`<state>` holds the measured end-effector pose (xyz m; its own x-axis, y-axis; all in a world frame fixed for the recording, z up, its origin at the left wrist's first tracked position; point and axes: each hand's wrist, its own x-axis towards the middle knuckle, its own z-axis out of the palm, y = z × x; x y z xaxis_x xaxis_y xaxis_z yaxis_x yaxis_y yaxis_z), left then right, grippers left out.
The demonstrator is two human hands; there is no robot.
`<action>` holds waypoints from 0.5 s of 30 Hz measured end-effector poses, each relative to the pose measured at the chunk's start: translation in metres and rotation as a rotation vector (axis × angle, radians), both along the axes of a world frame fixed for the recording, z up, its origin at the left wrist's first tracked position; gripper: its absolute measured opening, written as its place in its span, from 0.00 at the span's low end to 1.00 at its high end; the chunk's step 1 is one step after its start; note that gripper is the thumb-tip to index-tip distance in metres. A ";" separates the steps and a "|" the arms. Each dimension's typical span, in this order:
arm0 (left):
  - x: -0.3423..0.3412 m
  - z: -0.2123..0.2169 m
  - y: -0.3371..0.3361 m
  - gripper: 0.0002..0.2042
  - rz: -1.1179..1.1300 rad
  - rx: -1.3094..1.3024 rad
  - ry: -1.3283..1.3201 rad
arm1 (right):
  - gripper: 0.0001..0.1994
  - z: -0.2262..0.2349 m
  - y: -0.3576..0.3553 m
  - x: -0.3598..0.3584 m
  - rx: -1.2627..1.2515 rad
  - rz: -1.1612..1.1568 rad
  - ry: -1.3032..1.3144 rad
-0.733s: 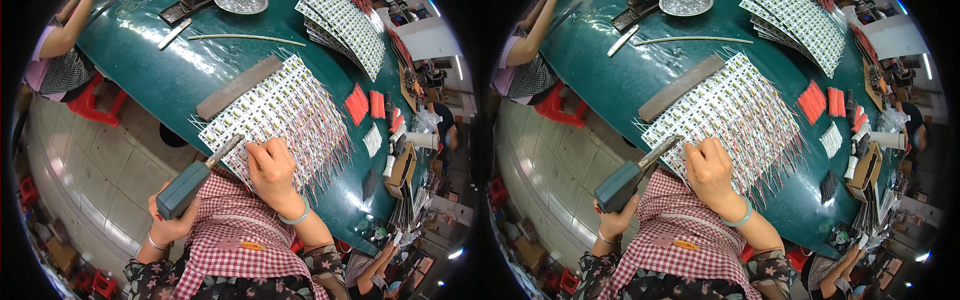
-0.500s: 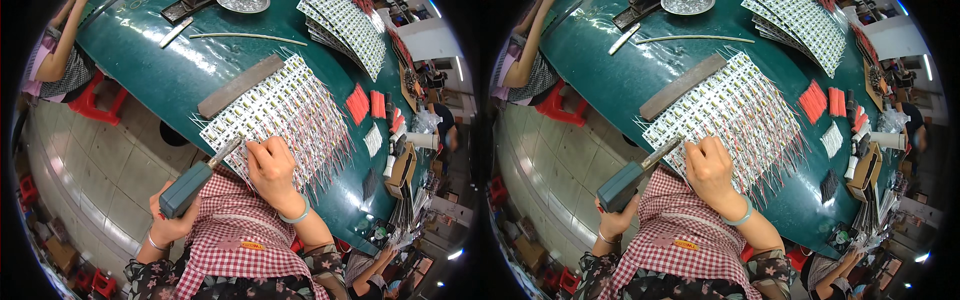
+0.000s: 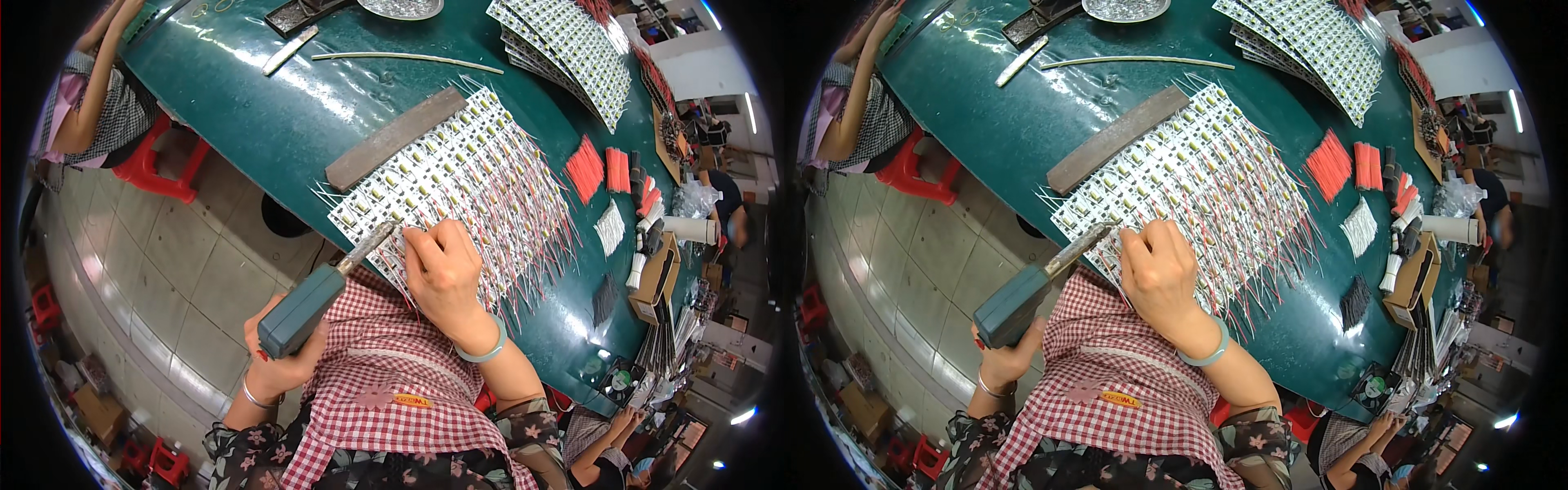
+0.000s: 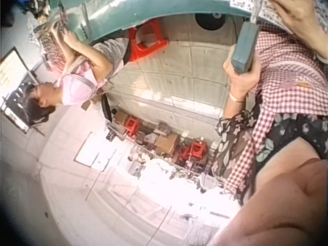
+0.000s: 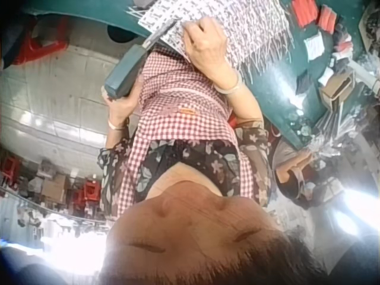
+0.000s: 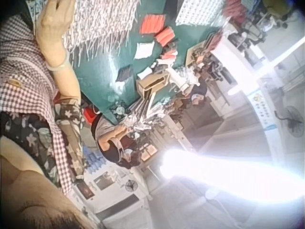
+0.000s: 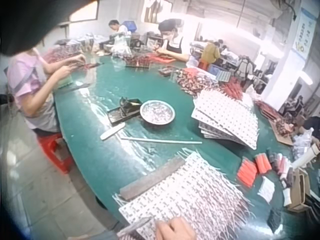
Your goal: Soldering or hot-gluing electrical wires to specific points on a grid of LED panels.
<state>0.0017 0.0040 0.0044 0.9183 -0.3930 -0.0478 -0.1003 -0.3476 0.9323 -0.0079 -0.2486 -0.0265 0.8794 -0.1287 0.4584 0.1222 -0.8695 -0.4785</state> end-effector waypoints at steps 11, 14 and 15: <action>-0.006 -0.007 0.000 0.12 0.068 -0.059 0.002 | 0.08 -0.002 0.000 0.000 0.001 -0.001 -0.006; -0.007 -0.007 0.001 0.12 0.070 -0.056 0.010 | 0.08 -0.002 0.000 0.000 0.000 0.000 -0.014; -0.006 -0.007 0.001 0.12 0.063 -0.056 -0.016 | 0.09 -0.003 0.000 0.000 0.000 -0.002 -0.017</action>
